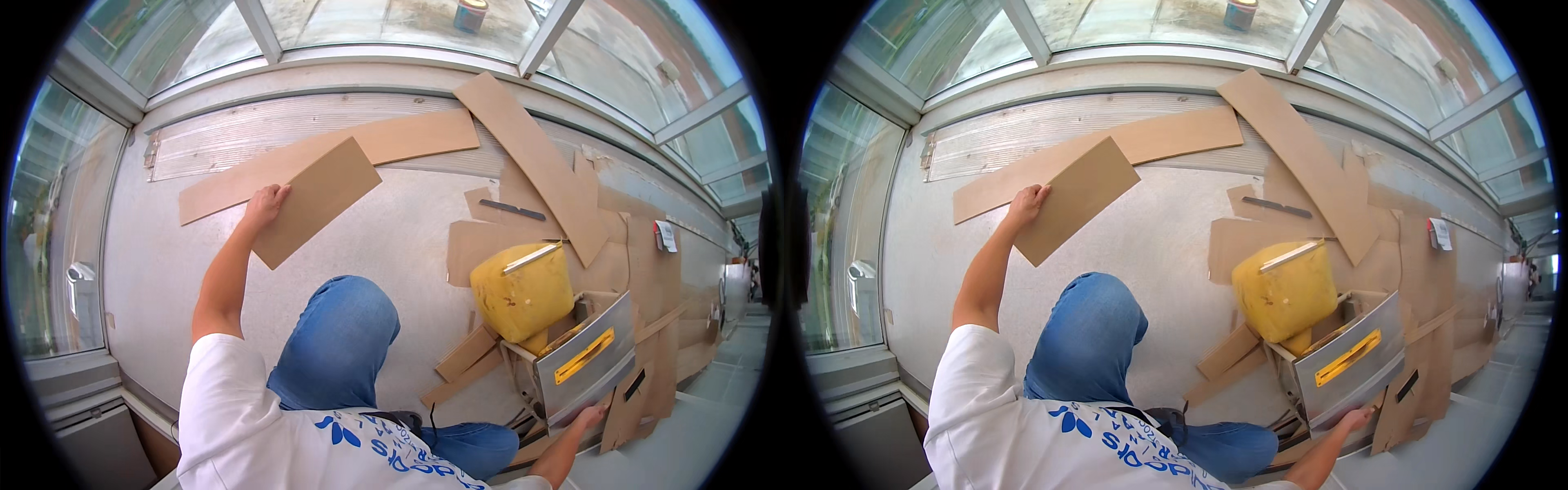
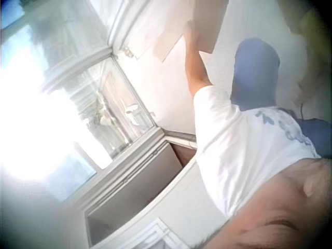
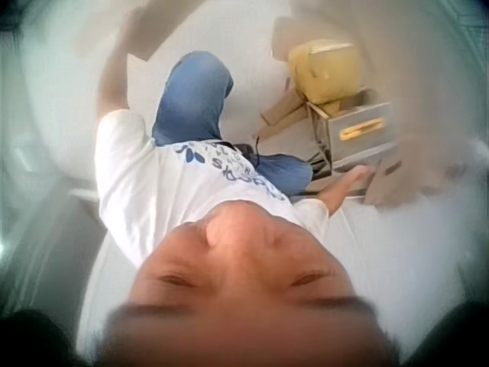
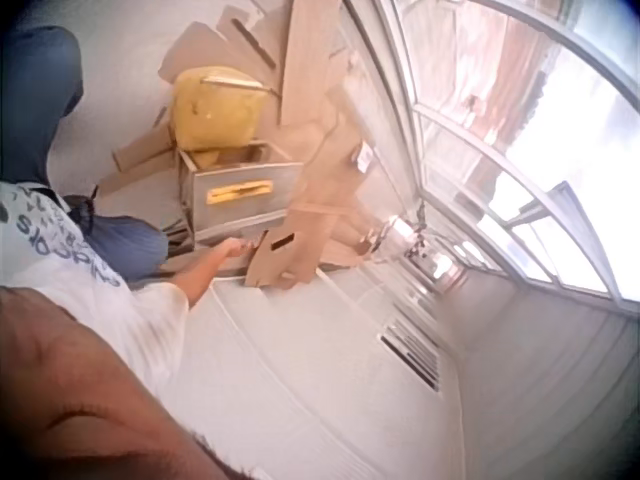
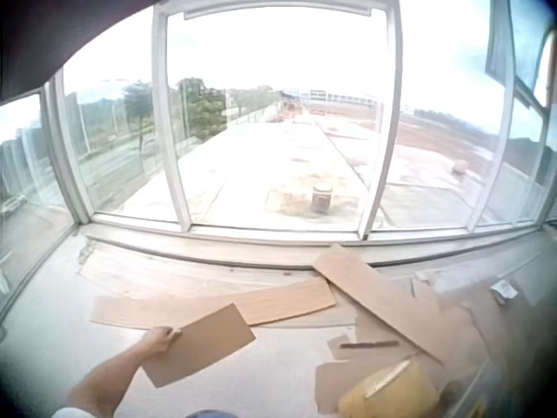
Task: The person uses a small table saw to cut a piece of wooden flooring, pushing it through the blade by hand and then setting the cut pieces aside.
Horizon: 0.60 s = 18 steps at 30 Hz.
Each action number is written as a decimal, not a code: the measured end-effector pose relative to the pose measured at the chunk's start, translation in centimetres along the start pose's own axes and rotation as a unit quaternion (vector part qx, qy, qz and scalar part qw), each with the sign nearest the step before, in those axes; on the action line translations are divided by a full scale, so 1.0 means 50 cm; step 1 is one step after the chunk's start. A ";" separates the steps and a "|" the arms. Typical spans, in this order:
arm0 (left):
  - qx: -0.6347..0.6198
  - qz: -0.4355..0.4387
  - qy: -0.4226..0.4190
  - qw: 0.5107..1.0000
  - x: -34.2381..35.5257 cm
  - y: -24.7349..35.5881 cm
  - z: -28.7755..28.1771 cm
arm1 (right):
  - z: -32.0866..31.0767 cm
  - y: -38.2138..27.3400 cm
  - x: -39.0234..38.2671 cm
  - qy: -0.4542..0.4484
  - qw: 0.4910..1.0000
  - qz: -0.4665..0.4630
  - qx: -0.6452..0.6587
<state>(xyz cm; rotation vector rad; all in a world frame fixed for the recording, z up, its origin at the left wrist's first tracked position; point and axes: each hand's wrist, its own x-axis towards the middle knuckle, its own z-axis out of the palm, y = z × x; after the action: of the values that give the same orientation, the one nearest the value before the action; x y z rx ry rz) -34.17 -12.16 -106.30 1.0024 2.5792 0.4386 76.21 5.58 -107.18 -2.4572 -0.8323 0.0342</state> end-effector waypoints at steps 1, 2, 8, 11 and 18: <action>0.003 0.018 -0.028 0.999 0.078 0.049 0.038 | -0.037 0.034 0.007 0.031 0.999 -0.001 0.007; 0.026 0.027 -0.051 0.998 0.140 0.073 0.047 | -0.057 0.061 -0.043 -0.018 1.000 0.008 0.012; 0.074 0.066 -0.069 0.993 0.469 0.041 0.142 | -0.274 0.280 -0.417 -0.134 0.974 0.077 -0.168; 0.153 0.066 -0.068 0.984 0.541 0.030 0.164 | -0.331 0.284 -0.619 -0.244 0.940 0.160 -0.176; 0.240 0.100 -0.133 0.956 0.562 0.065 0.186 | -0.339 0.193 -0.757 -0.267 0.932 0.220 -0.111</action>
<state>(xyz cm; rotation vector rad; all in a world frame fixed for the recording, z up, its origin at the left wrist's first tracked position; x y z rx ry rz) -47.92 11.06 -118.90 1.3806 2.3895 -0.2817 54.18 -30.61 -102.98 -2.8480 -0.4849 0.8473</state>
